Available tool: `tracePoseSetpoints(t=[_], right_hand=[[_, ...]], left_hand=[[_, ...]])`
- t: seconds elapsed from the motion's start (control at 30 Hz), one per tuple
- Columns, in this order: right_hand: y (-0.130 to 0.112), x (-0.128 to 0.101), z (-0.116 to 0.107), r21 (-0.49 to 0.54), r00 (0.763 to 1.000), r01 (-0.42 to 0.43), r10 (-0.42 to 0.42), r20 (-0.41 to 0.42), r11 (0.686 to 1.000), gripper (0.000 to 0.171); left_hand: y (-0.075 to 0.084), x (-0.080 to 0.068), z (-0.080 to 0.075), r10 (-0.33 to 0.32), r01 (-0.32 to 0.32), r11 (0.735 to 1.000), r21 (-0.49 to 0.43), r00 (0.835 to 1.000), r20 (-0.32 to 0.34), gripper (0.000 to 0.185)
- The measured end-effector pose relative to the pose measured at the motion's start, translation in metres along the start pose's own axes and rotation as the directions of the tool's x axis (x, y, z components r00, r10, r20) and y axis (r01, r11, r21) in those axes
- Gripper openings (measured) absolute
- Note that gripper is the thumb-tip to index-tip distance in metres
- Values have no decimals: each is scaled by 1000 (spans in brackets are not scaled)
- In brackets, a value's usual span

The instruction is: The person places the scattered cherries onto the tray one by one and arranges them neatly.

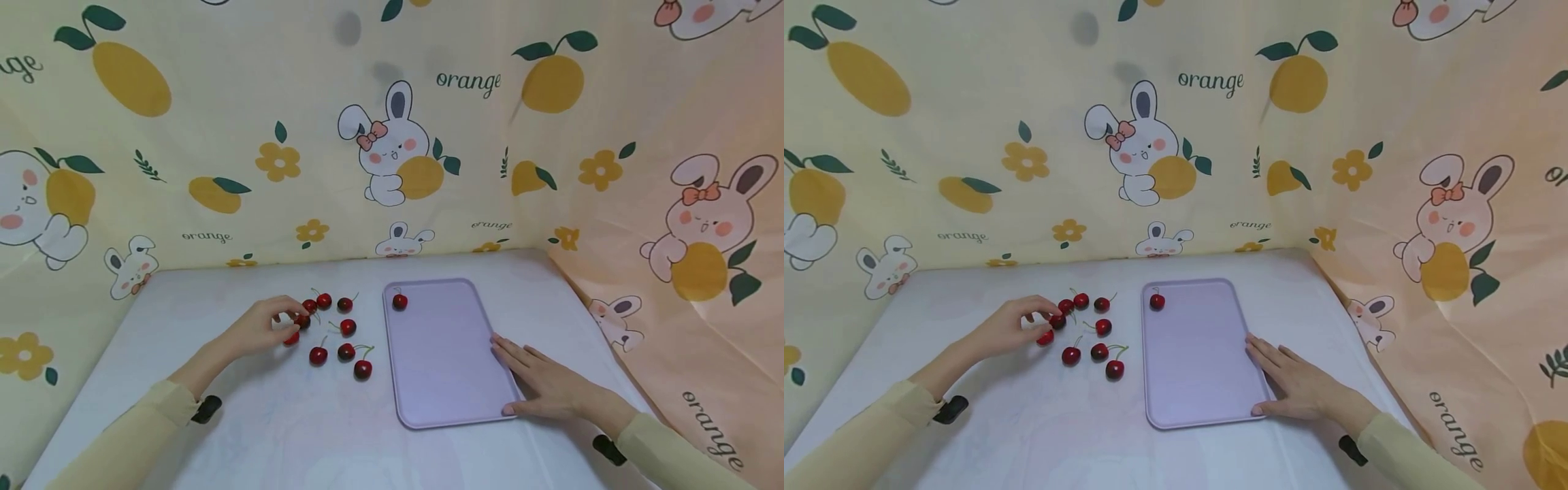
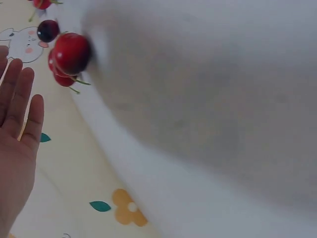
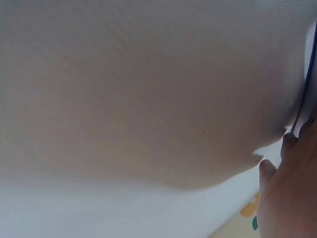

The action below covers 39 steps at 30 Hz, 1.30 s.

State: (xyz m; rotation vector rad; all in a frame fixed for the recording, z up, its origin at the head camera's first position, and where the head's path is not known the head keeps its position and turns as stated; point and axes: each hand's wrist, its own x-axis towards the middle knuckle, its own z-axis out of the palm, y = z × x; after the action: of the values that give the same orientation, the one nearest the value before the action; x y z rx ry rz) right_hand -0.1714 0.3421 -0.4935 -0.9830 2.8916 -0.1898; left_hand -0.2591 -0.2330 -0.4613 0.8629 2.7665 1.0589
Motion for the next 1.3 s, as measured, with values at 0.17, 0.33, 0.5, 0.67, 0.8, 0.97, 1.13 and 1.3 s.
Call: tracePoseSetpoints(t=[0.17, 0.33, 0.5, 0.67, 0.8, 0.97, 1.13, 1.3], right_hand=[[-1, 0, -1, -1, 1000, 5, -5, 7, 1000, 109], [-2, 1, -2, 22, 1000, -3, 2, 26, 1000, 109], [-2, 1, -2, 27, 999, -11, 10, 35, 1000, 109], [-2, 1, -2, 17, 1000, -6, 6, 30, 1000, 110], [-1, 1, -1, 13, 1000, -3, 3, 28, 1000, 110], [0, 1, 0, 6, 1000, 4, -4, 23, 1000, 110], [0, 0, 0, 8, 1000, 6, -6, 17, 1000, 110], [-1, 0, 0, 7, 1000, 9, -9, 10, 1000, 109]], left_hand=[[-9, -8, 1, -22, 21, 999, 25, 997, 70, 26], [-16, -13, 3, -10, 2, 997, 71, 994, 106, 27], [-17, -16, 3, -14, 3, 995, 100, 994, 112, 27], [-15, -20, 2, -30, 17, 994, 112, 993, 113, 29], [-14, -23, 2, -47, 33, 993, 111, 992, 119, 32], [-16, -25, 4, -60, 47, 994, 97, 989, 135, 37], [-18, -26, 7, -80, 70, 994, 78, 987, 141, 39], [-16, -26, 9, -100, 93, 994, 65, 987, 128, 39]])
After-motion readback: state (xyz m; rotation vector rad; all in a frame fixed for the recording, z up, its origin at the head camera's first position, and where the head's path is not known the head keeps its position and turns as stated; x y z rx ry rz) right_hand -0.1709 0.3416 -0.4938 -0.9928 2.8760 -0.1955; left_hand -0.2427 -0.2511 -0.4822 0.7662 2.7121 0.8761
